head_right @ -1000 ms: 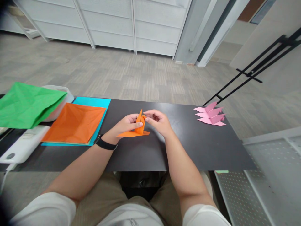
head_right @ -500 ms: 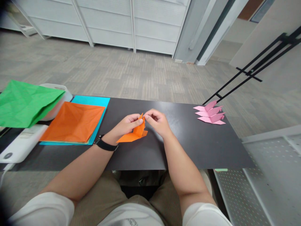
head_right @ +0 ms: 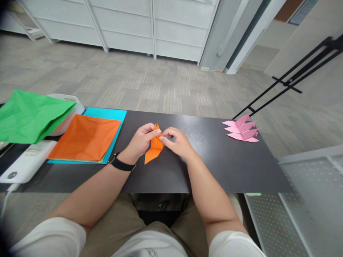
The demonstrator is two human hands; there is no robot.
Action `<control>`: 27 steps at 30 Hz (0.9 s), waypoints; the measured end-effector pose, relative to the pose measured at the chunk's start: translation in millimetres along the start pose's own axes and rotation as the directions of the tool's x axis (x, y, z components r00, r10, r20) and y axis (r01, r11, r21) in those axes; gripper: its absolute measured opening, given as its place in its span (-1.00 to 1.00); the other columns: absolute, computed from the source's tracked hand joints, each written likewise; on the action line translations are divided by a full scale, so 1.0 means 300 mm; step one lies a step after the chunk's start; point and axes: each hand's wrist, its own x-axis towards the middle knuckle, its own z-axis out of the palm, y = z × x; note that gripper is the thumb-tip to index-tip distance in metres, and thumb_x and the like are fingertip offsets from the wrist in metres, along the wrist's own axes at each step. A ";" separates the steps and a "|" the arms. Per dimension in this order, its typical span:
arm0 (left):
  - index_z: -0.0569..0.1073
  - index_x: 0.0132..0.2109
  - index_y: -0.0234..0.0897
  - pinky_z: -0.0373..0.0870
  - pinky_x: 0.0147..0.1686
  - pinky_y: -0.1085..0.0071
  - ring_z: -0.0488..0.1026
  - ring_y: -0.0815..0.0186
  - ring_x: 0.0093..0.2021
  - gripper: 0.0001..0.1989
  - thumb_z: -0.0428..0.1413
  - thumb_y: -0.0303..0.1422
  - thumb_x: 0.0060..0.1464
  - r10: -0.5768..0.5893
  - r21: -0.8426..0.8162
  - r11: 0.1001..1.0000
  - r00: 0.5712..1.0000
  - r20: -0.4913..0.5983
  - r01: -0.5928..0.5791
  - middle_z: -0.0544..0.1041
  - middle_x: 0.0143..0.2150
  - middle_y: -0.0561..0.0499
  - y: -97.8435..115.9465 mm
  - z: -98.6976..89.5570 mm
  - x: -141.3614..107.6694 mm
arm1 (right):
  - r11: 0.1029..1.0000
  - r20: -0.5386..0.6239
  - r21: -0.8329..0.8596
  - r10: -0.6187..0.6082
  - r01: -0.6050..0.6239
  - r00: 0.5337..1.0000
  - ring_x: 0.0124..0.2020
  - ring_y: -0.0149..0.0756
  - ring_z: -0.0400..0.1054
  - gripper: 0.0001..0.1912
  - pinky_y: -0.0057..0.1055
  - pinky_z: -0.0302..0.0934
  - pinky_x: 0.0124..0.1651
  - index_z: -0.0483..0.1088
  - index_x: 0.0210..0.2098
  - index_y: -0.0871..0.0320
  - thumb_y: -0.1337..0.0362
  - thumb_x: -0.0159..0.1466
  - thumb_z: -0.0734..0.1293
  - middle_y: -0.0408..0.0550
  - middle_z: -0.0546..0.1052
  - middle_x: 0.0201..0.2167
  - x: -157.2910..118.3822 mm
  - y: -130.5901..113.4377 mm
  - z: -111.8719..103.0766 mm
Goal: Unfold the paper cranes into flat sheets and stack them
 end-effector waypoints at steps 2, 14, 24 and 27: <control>0.44 -0.39 -0.27 0.32 -0.29 0.46 0.36 0.41 -0.36 -0.66 0.40 -0.19 0.06 0.021 0.024 1.000 0.999 -0.027 -0.020 0.47 -0.39 0.11 0.004 0.002 0.000 | 1.000 0.019 -0.017 -0.008 0.008 1.000 -0.32 -0.29 0.38 -0.76 -0.28 0.24 -0.14 0.44 -0.40 0.06 0.14 0.38 0.41 -0.15 0.53 -0.40 0.002 -0.007 0.002; 0.54 -0.22 -0.25 0.38 -0.22 0.40 0.42 0.34 -0.28 -0.63 0.35 -0.02 0.16 0.045 0.127 0.991 0.992 -0.119 -0.029 0.53 -0.29 0.04 0.010 -0.001 0.008 | 0.993 0.071 0.067 0.094 -0.098 0.993 -0.36 -0.30 0.34 -0.68 -0.30 0.25 -0.18 0.45 -0.44 0.06 0.02 0.33 0.45 -0.16 0.50 -0.44 -0.001 0.005 0.001; 0.50 0.06 -0.22 0.43 0.14 0.26 0.57 0.21 0.02 -0.47 0.27 0.12 0.23 0.007 0.103 0.995 0.994 0.111 -0.018 0.64 -0.02 -0.08 0.013 -0.013 -0.001 | 0.882 -0.162 0.419 0.308 -0.217 0.938 -0.39 -0.30 0.39 -0.50 -0.30 0.39 -0.26 0.46 -0.39 0.04 -0.24 0.17 0.55 -0.15 0.54 -0.43 0.006 0.038 -0.049; 0.53 -0.04 -0.24 0.46 0.00 0.30 0.56 0.23 -0.08 -0.53 0.36 0.03 0.15 -0.126 0.157 0.983 0.964 0.233 0.091 0.63 -0.08 -0.07 0.018 -0.009 -0.007 | 0.924 -0.181 0.342 0.241 -0.168 0.954 -0.40 -0.30 0.39 -0.52 -0.29 0.41 -0.27 0.48 -0.38 0.04 -0.23 0.20 0.54 -0.14 0.54 -0.42 0.001 0.022 -0.047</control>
